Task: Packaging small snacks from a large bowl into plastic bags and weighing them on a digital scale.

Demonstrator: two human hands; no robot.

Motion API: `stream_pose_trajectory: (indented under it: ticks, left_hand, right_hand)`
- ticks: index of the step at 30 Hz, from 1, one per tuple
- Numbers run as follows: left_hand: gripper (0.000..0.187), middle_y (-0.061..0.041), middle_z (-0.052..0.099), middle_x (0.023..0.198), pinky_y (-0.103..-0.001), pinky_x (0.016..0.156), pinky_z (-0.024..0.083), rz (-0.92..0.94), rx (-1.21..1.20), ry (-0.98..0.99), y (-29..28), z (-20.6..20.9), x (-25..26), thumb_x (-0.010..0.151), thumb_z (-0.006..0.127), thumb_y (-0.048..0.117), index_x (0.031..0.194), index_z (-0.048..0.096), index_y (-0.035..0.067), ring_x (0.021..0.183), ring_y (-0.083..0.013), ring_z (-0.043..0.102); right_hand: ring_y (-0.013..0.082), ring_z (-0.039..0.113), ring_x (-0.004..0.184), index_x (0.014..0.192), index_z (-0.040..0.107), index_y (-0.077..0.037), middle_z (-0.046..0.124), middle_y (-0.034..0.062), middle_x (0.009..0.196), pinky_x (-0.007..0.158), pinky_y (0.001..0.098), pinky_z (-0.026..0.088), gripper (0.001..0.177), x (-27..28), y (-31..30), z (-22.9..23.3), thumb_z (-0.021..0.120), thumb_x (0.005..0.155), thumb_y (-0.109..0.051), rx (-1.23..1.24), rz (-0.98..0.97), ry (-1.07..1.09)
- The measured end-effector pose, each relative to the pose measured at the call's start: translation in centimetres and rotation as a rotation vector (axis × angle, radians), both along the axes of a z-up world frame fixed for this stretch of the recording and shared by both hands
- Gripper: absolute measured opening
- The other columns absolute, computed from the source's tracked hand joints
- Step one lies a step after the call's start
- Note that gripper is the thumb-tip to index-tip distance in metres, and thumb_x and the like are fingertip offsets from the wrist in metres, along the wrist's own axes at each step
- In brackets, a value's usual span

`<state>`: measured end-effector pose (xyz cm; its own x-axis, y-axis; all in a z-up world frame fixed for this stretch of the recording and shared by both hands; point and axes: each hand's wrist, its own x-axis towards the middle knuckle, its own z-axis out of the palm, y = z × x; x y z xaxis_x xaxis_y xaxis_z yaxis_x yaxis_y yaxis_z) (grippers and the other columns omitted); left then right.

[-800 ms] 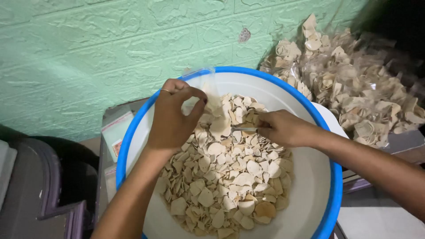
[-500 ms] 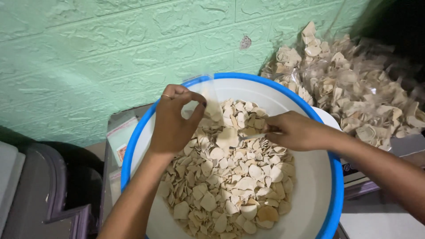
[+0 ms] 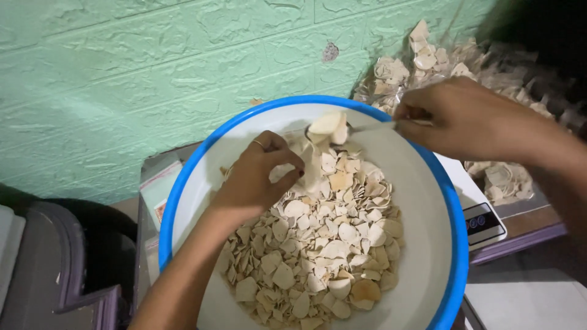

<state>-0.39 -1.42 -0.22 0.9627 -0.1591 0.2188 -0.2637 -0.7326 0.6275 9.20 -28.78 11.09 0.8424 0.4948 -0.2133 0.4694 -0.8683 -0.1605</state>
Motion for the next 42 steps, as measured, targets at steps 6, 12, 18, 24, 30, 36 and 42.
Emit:
stream_pose_trajectory:
  ticks: [6, 12, 18, 24, 30, 36, 42]
  left_hand:
    - [0.012, -0.004, 0.057, 0.102, -0.037, 0.086, 0.048, -0.044, -0.053, -0.041, -0.3, 0.2, -0.3, 0.092, 0.073, 0.017, 0.101, 0.08, 0.015, 0.096, -0.023, 0.061]
    - [0.01, -0.003, 0.054, 0.097, -0.035, 0.08, 0.043, 0.018, -0.041, -0.016, -0.4, 0.5, -0.3, 0.092, 0.072, 0.018, 0.099, 0.08, 0.016, 0.091, -0.0213, 0.056]
    - [0.012, -0.006, 0.054, 0.101, -0.037, 0.083, 0.045, -0.082, -0.113, -0.212, -0.1, -0.1, 0.1, 0.093, 0.073, 0.015, 0.104, 0.078, 0.012, 0.093, -0.0226, 0.059]
    - [0.011, -0.007, 0.06, 0.109, -0.043, 0.081, 0.057, -0.012, -0.061, -0.208, -0.6, -0.6, 0.2, 0.089, 0.074, 0.017, 0.1, 0.076, 0.019, 0.099, -0.0309, 0.071]
    - [0.011, -0.007, 0.059, 0.104, -0.044, 0.077, 0.056, 0.056, -0.055, -0.212, -0.8, -0.3, 0.1, 0.089, 0.075, 0.018, 0.098, 0.077, 0.022, 0.093, -0.032, 0.071]
    - [0.013, -0.009, 0.056, 0.099, -0.044, 0.075, 0.056, 0.05, -0.053, -0.269, 0.0, -1.1, 0.6, 0.087, 0.078, 0.013, 0.098, 0.077, 0.02, 0.088, -0.0363, 0.07]
    - [0.018, -0.008, 0.056, 0.106, -0.04, 0.082, 0.056, 0.079, -0.159, -0.28, -0.5, -0.4, 0.6, 0.083, 0.08, 0.015, 0.1, 0.077, 0.021, 0.096, -0.0317, 0.066]
  right_hand:
    - [0.0239, 0.067, 0.071, 0.102, 0.065, -0.014, 0.066, 0.004, 0.088, 0.054, 0.0377, 0.057, 0.026, -1.1, 3.4, -1.5, 0.043, 0.107, -0.026, -0.077, 0.086, -0.16]
    - [0.0362, 0.066, 0.084, 0.103, 0.063, -0.014, 0.069, 0.0105, 0.095, 0.061, 0.0542, 0.051, 0.021, -0.8, 2.3, -1.7, 0.045, 0.1, -0.022, 0.079, 0.106, -0.281]
    - [0.0176, 0.046, 0.055, 0.1, 0.058, -0.015, 0.054, 0.0023, 0.065, 0.053, 0.038, 0.032, 0.029, 1.0, 3.0, -4.8, 0.063, 0.103, -0.043, 0.456, -0.013, -0.026]
    - [0.03, 0.063, 0.06, 0.087, 0.071, -0.014, 0.053, 0.0043, 0.054, 0.066, 0.0421, 0.053, 0.02, 3.3, 5.0, -9.9, 0.072, 0.086, -0.035, 0.673, -0.022, 0.088]
    - [0.0347, 0.063, 0.062, 0.095, 0.072, -0.009, 0.055, 0.0101, 0.058, 0.065, 0.0473, 0.052, 0.015, 0.4, 5.5, -8.7, 0.072, 0.087, -0.022, 0.73, 0.092, 0.059]
    - [0.029, 0.062, 0.061, 0.094, 0.067, -0.01, 0.054, 0.0066, 0.058, 0.063, 0.0429, 0.051, 0.017, 0.2, 5.6, -9.1, 0.071, 0.09, -0.026, 0.727, 0.128, 0.031]
    - [0.0077, 0.046, 0.05, 0.095, 0.062, -0.006, 0.043, -0.0043, 0.061, 0.046, 0.0201, 0.038, 0.011, 2.6, 6.0, -10.5, 0.06, 0.102, -0.013, 1.188, 0.133, 0.234]
